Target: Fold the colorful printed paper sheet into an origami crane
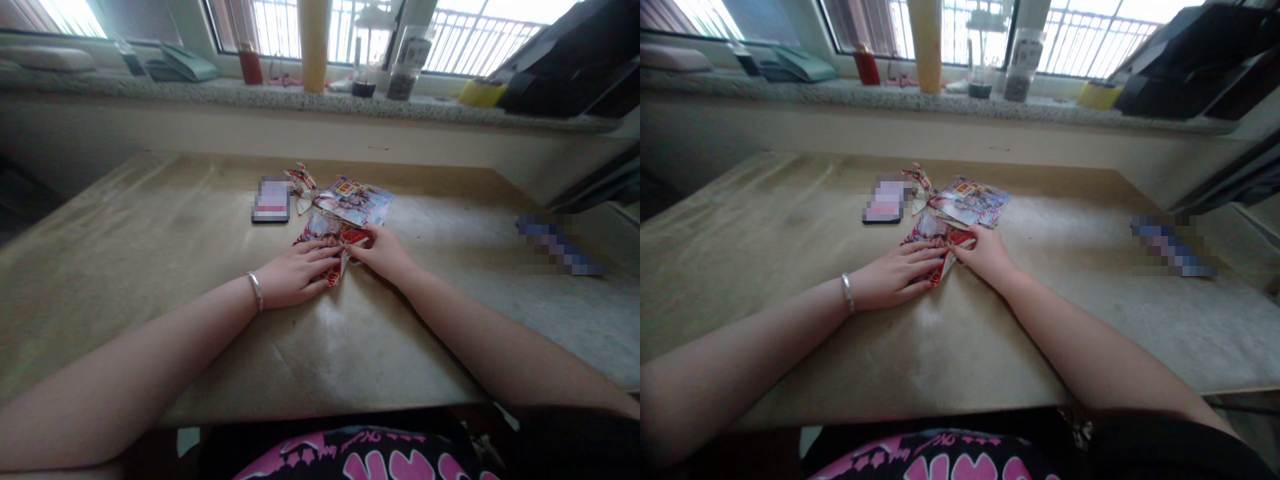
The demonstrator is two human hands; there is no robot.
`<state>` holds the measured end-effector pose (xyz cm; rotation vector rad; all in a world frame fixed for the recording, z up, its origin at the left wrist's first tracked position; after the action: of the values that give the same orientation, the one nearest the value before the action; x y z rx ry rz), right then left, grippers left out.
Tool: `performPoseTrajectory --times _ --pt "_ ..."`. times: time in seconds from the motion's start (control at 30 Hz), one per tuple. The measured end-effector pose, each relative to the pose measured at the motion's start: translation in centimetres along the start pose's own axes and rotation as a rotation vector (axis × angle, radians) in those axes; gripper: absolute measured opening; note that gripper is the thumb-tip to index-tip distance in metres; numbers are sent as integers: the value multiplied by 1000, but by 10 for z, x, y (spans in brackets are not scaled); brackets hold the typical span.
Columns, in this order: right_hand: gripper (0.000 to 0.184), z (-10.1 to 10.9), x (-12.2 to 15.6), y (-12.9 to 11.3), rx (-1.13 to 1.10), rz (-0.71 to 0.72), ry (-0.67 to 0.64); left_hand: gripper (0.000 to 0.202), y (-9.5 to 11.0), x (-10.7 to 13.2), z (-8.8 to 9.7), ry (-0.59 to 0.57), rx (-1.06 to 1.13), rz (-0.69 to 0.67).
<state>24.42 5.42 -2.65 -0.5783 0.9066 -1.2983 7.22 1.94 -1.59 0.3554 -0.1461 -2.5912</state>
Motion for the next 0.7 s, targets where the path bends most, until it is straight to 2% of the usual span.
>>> performPoseTrajectory --times 0.2,0.37,0.53,0.6,0.7 --pt "16 -1 -1 -1 71 16 23 50 -2 -2 -2 -33 -92 79" --pt "21 5 0 -9 311 93 119 52 -3 -1 -4 -56 -89 57" --pt "17 4 2 -12 284 103 50 52 -7 1 0 -14 16 93" --pt "13 3 3 -14 251 118 -2 63 -10 2 2 13 76 97" --pt "11 1 6 -17 249 171 -64 94 -11 4 3 65 105 67"
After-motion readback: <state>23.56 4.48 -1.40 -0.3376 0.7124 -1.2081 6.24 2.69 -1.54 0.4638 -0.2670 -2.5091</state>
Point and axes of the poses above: each hand's wrist, its own x-axis away from the middle knuckle, its own z-axis out of the back of the hand, y = z × x, the point moved 5 cm from there along -x, towards the middle knuckle, and after that the axes turned 5 degrees about y, right-handed, at the moved point
